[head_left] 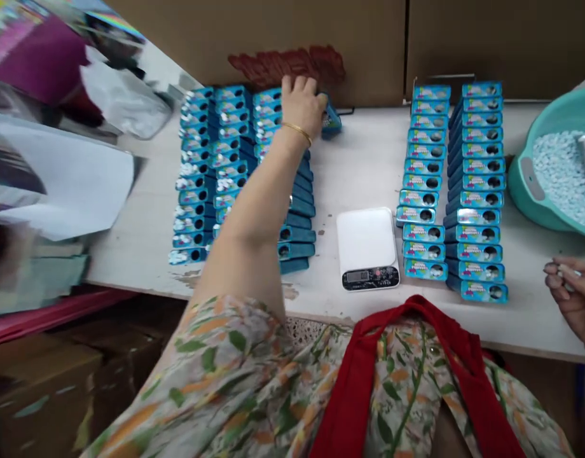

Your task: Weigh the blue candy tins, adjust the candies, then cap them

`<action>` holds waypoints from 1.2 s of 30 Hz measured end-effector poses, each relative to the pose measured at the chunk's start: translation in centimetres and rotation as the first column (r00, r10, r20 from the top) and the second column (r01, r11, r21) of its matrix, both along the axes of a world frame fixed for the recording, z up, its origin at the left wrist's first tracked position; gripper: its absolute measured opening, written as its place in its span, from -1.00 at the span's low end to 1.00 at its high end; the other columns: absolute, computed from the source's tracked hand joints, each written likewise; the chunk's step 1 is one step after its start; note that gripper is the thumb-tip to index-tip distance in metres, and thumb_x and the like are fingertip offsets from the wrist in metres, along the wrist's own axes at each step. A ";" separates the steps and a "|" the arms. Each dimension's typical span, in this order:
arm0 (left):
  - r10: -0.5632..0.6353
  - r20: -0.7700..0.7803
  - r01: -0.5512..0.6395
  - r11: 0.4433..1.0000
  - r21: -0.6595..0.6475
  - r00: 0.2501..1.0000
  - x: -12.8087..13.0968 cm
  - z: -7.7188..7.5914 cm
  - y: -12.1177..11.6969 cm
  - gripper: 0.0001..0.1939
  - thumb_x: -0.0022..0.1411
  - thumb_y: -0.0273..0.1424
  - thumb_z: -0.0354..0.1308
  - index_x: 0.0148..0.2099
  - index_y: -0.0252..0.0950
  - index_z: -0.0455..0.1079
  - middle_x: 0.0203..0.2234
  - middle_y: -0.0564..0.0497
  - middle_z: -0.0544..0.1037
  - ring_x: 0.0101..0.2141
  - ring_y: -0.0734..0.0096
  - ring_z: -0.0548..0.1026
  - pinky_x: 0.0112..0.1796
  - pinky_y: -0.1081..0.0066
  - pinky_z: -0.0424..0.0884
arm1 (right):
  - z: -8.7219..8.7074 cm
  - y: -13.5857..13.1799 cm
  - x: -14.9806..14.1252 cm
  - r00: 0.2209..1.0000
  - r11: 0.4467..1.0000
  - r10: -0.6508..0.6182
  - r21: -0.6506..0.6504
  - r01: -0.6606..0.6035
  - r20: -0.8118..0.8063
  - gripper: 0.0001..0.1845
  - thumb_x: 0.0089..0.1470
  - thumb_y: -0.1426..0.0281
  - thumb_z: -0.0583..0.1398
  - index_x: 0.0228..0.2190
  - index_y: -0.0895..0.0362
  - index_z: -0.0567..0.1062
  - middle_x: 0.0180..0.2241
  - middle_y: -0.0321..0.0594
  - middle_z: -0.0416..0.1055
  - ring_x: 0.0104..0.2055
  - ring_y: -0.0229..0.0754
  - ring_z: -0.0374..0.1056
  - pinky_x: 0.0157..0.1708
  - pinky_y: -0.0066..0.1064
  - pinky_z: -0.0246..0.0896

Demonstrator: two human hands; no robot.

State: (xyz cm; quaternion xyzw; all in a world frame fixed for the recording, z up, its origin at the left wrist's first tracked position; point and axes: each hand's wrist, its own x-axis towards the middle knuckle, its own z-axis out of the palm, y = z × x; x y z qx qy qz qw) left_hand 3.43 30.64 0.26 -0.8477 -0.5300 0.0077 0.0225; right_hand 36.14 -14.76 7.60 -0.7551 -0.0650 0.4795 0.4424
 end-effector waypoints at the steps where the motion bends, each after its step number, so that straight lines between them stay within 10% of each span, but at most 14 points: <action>1: -0.055 -0.020 0.054 0.998 -0.026 0.998 -0.5 1.5 -2.2 -0.74 0.39 -0.37 0.18 0.02 -0.46 0.39 0.05 -0.09 0.34 0.09 0.18 0.19 0.20 -0.14 0.03 | 0.3 0.4 -0.2 0.999 0.999 -0.029 0.019 0.030 -0.027 -0.81 -0.18 0.30 0.45 -0.41 -0.12 0.64 -0.23 -0.14 0.39 -0.29 -0.23 0.37 -0.34 -0.49 0.46; 6: -0.376 -0.205 0.374 0.926 -0.049 0.904 -3.0 8.1 -16.5 -0.71 0.36 -0.24 0.12 -0.09 -0.40 0.45 -0.10 -0.23 0.44 -0.12 -0.05 0.45 -0.21 0.07 0.42 | 1.1 1.1 -1.8 0.996 0.987 -0.026 0.158 0.039 -0.080 -0.74 -0.28 0.44 0.50 -0.44 0.10 0.64 -0.35 -0.15 0.41 -0.38 -0.34 0.33 -0.46 -0.65 0.34; 10: -0.503 0.037 0.504 0.860 -0.074 0.864 -3.3 6.7 -24.3 -0.77 0.35 -0.25 0.09 -0.26 -0.28 0.44 -0.32 -0.09 0.45 -0.29 0.20 0.45 -0.30 0.24 0.35 | 1.1 0.2 -3.8 0.989 0.968 0.082 0.247 -0.048 -0.127 -0.78 -0.21 0.45 0.48 -0.41 0.14 0.64 -0.36 -0.14 0.44 -0.44 -0.37 0.32 -0.54 -0.67 0.26; 15: -0.507 0.131 0.518 0.853 -0.066 0.852 -2.1 3.0 -26.3 -0.83 0.36 -0.32 0.08 -0.21 -0.27 0.45 -0.28 -0.11 0.47 -0.25 0.19 0.45 -0.22 0.21 0.34 | 0.5 -2.2 -6.7 0.949 0.956 0.229 0.234 -0.178 -0.214 -0.83 -0.13 0.38 0.46 -0.39 0.08 0.66 -0.35 -0.17 0.49 -0.47 -0.35 0.31 -0.60 -0.63 0.23; 23: -0.305 0.350 0.308 0.950 0.050 0.886 -6.7 6.9 -29.4 -0.69 0.40 -0.12 0.04 -0.10 -0.27 0.36 -0.23 -0.09 0.48 -0.20 0.23 0.46 -0.20 0.26 0.38 | -1.9 -4.0 -9.8 0.789 0.901 0.426 0.124 -0.417 -0.442 -0.61 -0.15 0.29 0.49 -0.24 0.12 0.61 -0.40 -0.20 0.54 -0.43 -0.34 0.41 -0.38 -0.56 0.39; 36: 0.249 0.668 -0.137 0.967 -0.217 0.701 -12.8 -9.5 -38.1 -0.85 0.32 -0.30 0.06 -0.28 -0.25 0.29 -0.36 -0.04 0.46 -0.32 0.34 0.43 -0.25 0.35 0.39 | 1.9 6.4 -13.3 0.589 0.577 0.808 0.198 -0.792 -0.001 -0.63 -0.07 0.24 0.44 -0.25 0.19 0.57 -0.59 -0.29 0.43 -0.58 -0.38 0.26 -0.60 -0.56 0.13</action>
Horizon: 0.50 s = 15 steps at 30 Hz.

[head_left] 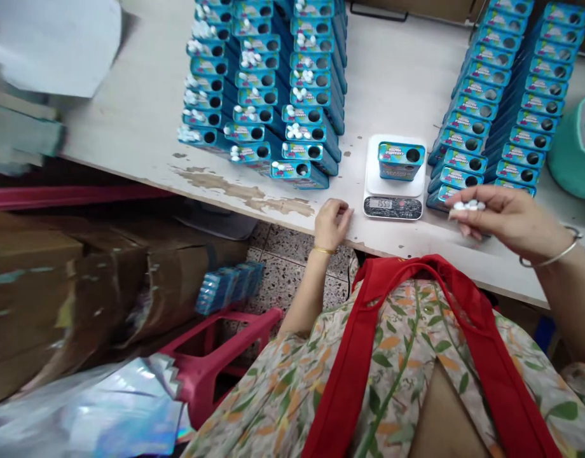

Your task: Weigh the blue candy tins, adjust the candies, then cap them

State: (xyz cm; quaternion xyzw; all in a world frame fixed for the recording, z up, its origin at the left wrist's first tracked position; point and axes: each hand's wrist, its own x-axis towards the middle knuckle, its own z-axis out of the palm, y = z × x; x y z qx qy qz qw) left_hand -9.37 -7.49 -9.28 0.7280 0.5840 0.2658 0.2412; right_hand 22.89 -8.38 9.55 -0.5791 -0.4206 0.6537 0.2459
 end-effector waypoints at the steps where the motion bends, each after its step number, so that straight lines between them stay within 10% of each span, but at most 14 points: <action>1: 0.030 0.003 -0.030 0.999 0.023 1.000 0.2 -0.5 -0.2 -0.86 0.33 -0.31 0.05 -0.27 -0.25 0.28 -0.35 -0.04 0.45 -0.30 0.33 0.43 -0.23 0.34 0.39 | 0.4 1.3 -0.4 1.000 1.000 -0.001 0.021 0.000 0.024 -0.67 -0.06 0.28 0.44 -0.26 0.18 0.57 -0.60 -0.30 0.42 -0.58 -0.38 0.26 -0.61 -0.56 0.12; 8: 0.091 -0.019 -0.087 0.988 0.124 0.996 0.7 -1.8 -0.6 -0.85 0.37 -0.29 0.01 -0.25 -0.23 0.26 -0.36 -0.05 0.44 -0.29 0.29 0.41 -0.20 0.29 0.36 | 0.7 8.5 -3.3 0.996 0.999 0.046 0.025 -0.047 0.073 -0.80 0.03 0.54 0.39 -0.26 0.24 0.55 -0.55 -0.31 0.39 -0.47 -0.35 0.33 -0.48 -0.57 0.22; 15: 0.067 0.108 -0.085 0.981 0.174 0.992 1.3 -0.2 -0.3 -0.76 0.41 -0.19 0.00 -0.14 -0.27 0.31 -0.32 -0.07 0.46 -0.30 0.33 0.43 -0.23 0.31 0.39 | 0.2 10.0 -4.5 0.998 0.998 0.060 0.026 -0.059 -0.020 -0.94 0.05 0.60 0.27 -0.36 0.28 0.54 -0.54 -0.25 0.42 -0.57 -0.39 0.27 -0.59 -0.57 0.10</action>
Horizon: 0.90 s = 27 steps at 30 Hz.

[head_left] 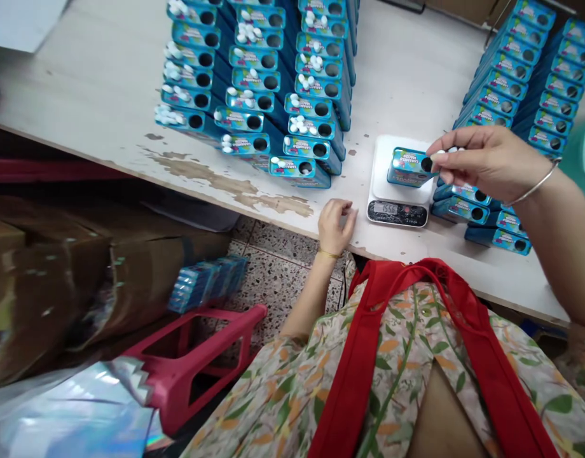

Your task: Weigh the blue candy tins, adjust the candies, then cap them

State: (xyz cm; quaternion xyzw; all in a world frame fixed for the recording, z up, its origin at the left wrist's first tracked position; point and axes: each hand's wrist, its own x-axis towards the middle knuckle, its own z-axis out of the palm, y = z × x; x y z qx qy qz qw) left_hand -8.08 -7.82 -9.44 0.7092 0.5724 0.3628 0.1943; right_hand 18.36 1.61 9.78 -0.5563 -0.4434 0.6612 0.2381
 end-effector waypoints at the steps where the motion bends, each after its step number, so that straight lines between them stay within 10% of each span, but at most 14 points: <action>1: -0.016 0.030 0.015 1.000 0.022 0.999 0.4 0.8 0.5 -0.72 0.40 -0.16 0.02 -0.06 -0.27 0.31 -0.28 -0.09 0.47 -0.27 0.32 0.44 -0.22 0.30 0.40 | 0.0 -0.4 0.0 0.998 0.999 -0.033 -0.022 0.032 -0.047 -0.96 0.05 0.58 0.27 -0.38 0.27 0.53 -0.51 -0.23 0.43 -0.57 -0.39 0.28 -0.60 -0.57 0.09; 9: -0.337 0.012 0.337 0.939 -0.068 0.941 5.3 4.9 8.9 -0.14 0.19 0.13 0.19 0.35 -0.18 0.03 0.17 -0.21 0.35 0.12 0.08 0.38 0.03 0.11 0.39 | -2.5 -6.8 -0.3 0.928 0.942 -0.237 -0.302 0.147 -0.287 -0.68 -0.07 0.23 0.42 -0.50 0.19 0.49 -0.47 -0.22 0.44 -0.57 -0.38 0.26 -0.69 -0.57 0.04; 15: -0.506 0.195 0.504 0.861 0.063 0.840 7.2 5.3 10.7 -0.49 0.30 0.03 0.11 0.05 -0.28 0.32 -0.13 -0.10 0.55 -0.12 0.28 0.52 -0.09 0.27 0.45 | -5.5 -9.5 -2.4 0.764 0.796 -0.536 -0.517 0.315 -0.358 -0.75 0.16 0.27 0.26 -0.37 0.23 0.50 -0.47 -0.20 0.45 -0.53 -0.35 0.36 -0.65 -0.59 0.22; 20: -0.531 -0.239 0.582 0.755 0.301 0.813 5.1 9.5 9.5 -0.67 0.36 -0.19 0.05 0.13 -0.11 0.29 0.02 -0.04 0.53 -0.02 0.21 0.47 0.08 0.07 0.27 | -5.7 -8.6 -3.3 0.610 0.730 -0.675 -0.498 0.468 -0.416 -0.72 0.31 0.40 0.01 -0.36 0.20 0.46 -0.45 -0.19 0.46 -0.48 -0.30 0.40 -0.59 -0.55 0.31; 27: -0.424 -0.368 0.518 0.829 0.210 0.827 3.8 8.5 9.0 -0.73 0.35 -0.30 0.05 0.08 -0.10 0.33 0.03 -0.01 0.54 0.05 0.19 0.46 0.21 -0.03 0.11 | -4.6 -7.0 -4.1 0.560 0.686 -0.718 -0.552 0.473 -0.413 -0.65 0.34 0.43 -0.06 -0.36 0.21 0.46 -0.50 -0.19 0.44 -0.50 -0.31 0.39 -0.59 -0.58 0.30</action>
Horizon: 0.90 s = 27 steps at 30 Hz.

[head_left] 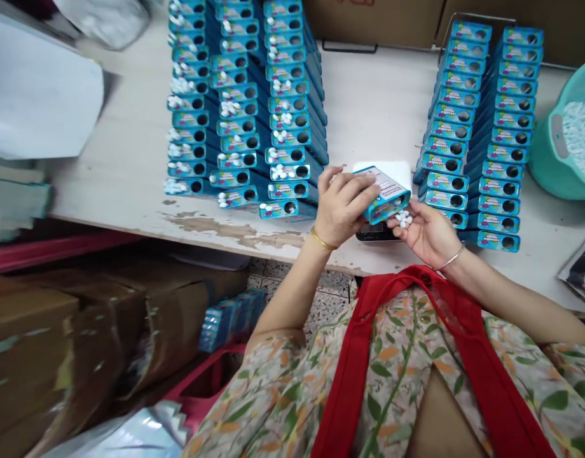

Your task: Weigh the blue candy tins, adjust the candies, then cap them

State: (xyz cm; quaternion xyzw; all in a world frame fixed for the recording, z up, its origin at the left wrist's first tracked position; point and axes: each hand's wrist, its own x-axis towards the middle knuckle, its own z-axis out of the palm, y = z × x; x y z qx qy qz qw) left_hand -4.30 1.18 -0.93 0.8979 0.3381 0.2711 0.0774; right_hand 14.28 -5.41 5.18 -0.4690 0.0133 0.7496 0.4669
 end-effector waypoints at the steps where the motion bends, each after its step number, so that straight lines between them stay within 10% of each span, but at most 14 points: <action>1: 0.001 0.014 -0.001 1.000 -0.002 1.000 -0.1 0.3 -0.2 -0.74 0.35 -0.31 0.06 0.07 -0.09 0.34 0.02 0.00 0.54 0.06 0.18 0.46 0.22 -0.05 0.11 | 0.3 -0.1 -0.1 1.000 1.000 -0.003 0.004 0.003 -0.001 -0.65 0.33 0.44 -0.06 -0.37 0.22 0.46 -0.50 -0.19 0.44 -0.50 -0.31 0.39 -0.59 -0.58 0.30; 17: -0.009 0.169 -0.012 0.993 0.121 0.986 -0.9 2.7 -1.5 -0.70 0.31 -0.32 0.14 0.08 0.00 0.32 -0.03 0.07 0.55 0.02 0.20 0.50 0.18 -0.09 0.21 | 2.1 -1.4 0.4 0.995 0.985 0.101 0.143 -0.098 -0.014 -0.71 0.28 0.40 0.04 -0.34 0.23 0.52 -0.44 -0.17 0.48 -0.44 -0.30 0.42 -0.48 -0.56 0.39; 22: -0.029 0.474 0.111 0.983 -0.146 0.880 0.4 2.6 -3.3 -0.56 0.26 -0.18 0.26 0.12 -0.08 0.25 -0.09 0.00 0.54 -0.09 0.25 0.52 -0.05 0.17 0.44 | 2.7 -3.7 4.8 0.980 0.971 0.118 0.188 -0.148 0.158 -0.84 0.14 0.42 0.23 -0.25 0.22 0.57 -0.35 -0.17 0.49 -0.38 -0.34 0.41 -0.47 -0.60 0.35; 27: -0.131 0.617 0.416 0.842 -0.344 0.776 4.7 -0.3 -7.6 -0.50 0.27 -0.19 0.27 0.17 -0.13 0.20 -0.09 -0.06 0.52 -0.11 0.30 0.53 -0.11 0.29 0.46 | 3.4 -7.6 11.0 0.857 0.953 -0.151 0.303 -0.007 0.493 -0.87 0.15 0.34 0.27 -0.24 0.06 0.60 -0.34 -0.25 0.42 -0.40 -0.36 0.32 -0.52 -0.58 0.24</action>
